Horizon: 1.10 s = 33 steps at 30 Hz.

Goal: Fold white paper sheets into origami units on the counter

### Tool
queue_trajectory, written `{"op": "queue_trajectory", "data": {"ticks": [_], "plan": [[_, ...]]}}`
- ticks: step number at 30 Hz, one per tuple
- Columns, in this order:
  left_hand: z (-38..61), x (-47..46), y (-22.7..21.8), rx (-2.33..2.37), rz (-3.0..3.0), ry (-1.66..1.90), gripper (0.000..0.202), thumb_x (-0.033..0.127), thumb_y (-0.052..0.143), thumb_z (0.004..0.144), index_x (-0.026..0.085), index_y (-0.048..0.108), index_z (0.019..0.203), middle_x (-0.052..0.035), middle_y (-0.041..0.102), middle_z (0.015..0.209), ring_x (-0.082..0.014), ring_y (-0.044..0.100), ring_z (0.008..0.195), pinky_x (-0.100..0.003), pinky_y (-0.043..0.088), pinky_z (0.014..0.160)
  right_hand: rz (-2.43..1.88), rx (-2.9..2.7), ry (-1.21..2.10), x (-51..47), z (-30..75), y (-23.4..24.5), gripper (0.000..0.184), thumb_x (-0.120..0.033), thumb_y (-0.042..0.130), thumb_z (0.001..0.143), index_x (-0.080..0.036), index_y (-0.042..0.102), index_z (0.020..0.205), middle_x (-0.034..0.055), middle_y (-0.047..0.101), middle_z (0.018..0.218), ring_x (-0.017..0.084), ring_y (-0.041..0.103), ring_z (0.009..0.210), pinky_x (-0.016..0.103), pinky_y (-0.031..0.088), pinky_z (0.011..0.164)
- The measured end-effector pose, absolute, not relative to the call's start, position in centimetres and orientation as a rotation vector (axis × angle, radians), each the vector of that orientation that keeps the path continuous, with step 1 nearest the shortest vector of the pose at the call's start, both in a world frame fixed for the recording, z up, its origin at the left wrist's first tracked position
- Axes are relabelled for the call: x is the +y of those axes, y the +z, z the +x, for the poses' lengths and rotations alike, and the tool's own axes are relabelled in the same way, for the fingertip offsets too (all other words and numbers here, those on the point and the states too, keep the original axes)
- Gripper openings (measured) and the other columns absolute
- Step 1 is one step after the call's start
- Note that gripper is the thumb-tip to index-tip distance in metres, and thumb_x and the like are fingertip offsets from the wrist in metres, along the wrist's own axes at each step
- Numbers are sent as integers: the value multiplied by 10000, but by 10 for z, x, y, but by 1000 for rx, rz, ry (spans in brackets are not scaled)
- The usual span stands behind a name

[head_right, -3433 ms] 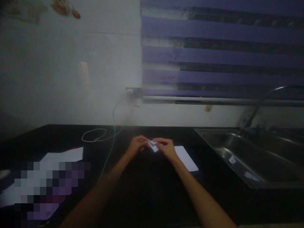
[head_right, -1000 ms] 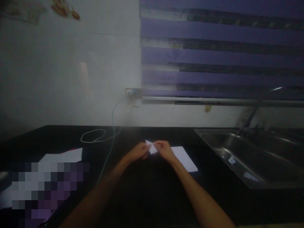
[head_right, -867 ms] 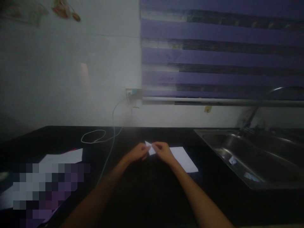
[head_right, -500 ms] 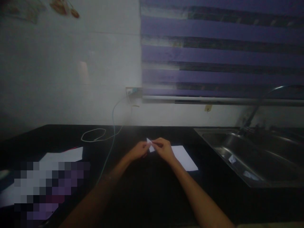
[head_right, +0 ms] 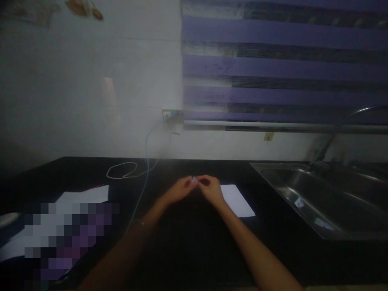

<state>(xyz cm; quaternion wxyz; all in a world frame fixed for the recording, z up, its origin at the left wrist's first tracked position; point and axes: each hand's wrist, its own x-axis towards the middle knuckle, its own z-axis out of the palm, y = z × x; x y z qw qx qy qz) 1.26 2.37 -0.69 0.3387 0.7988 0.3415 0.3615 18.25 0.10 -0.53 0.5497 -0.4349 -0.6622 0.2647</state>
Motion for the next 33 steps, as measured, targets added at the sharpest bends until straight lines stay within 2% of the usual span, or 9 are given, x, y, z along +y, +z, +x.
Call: {"op": "queue_trajectory", "data": {"ticks": [3,5,7,10,13,17,20,28,33], "plan": [[13,24,-1,829,2072,1090,372,489,494,863,181,573,1056,-51,606,991,-162,560,893,-261,432,794,-954,-1603,618,1,185,-1,143,-321,683,734,-186,671,779,54,671,879,206,618,869,337,470,818],[13,25,2,737,2053,1183,377,446,426,910,205,540,1176,-75,547,1187,-179,498,1102,-289,373,948,-925,-1642,660,1,187,0,147,-328,668,750,-187,639,781,36,639,845,190,597,830,313,465,769],[13,27,2,676,2035,1194,388,410,320,952,211,552,1191,-76,523,1238,-177,454,1170,-298,328,1000,-916,-1682,752,0,188,-1,155,-332,657,760,-188,607,789,20,618,811,176,585,783,296,455,726],[12,30,0,693,2008,1092,394,421,323,948,182,614,1062,-60,607,1025,-171,545,956,-280,407,861,-925,-1706,896,-2,187,-3,173,-336,653,761,-185,569,781,13,610,790,168,578,744,276,440,676],[11,32,-2,724,1969,1057,353,446,421,908,155,614,964,-25,601,841,-141,536,746,-234,414,680,-931,-1704,970,-3,187,-5,189,-345,646,763,-185,553,798,5,605,750,151,563,690,256,422,626],[10,33,-2,707,1932,1136,341,440,436,897,139,595,864,-10,569,789,-128,513,735,-215,394,661,-929,-1673,947,0,191,-7,188,-336,646,764,-180,571,838,-13,590,708,125,531,631,240,397,591],[12,34,-3,742,1905,1129,330,450,499,857,134,572,799,8,531,716,-113,485,667,-204,371,593,-919,-1650,904,4,194,-9,198,-338,663,749,-174,598,840,-12,592,706,123,529,626,241,396,588],[10,29,-7,686,1857,862,491,582,463,834,115,563,723,19,498,590,-81,430,500,-198,306,477,-927,-1580,883,7,195,-9,236,-372,699,724,-170,673,844,40,667,792,165,590,713,269,438,630],[5,24,-2,571,1873,632,565,621,392,851,130,500,592,32,438,474,-69,390,431,-203,297,475,-1011,-1555,825,6,197,-8,294,-409,722,693,-187,680,881,25,661,762,121,523,547,240,386,491]]}}
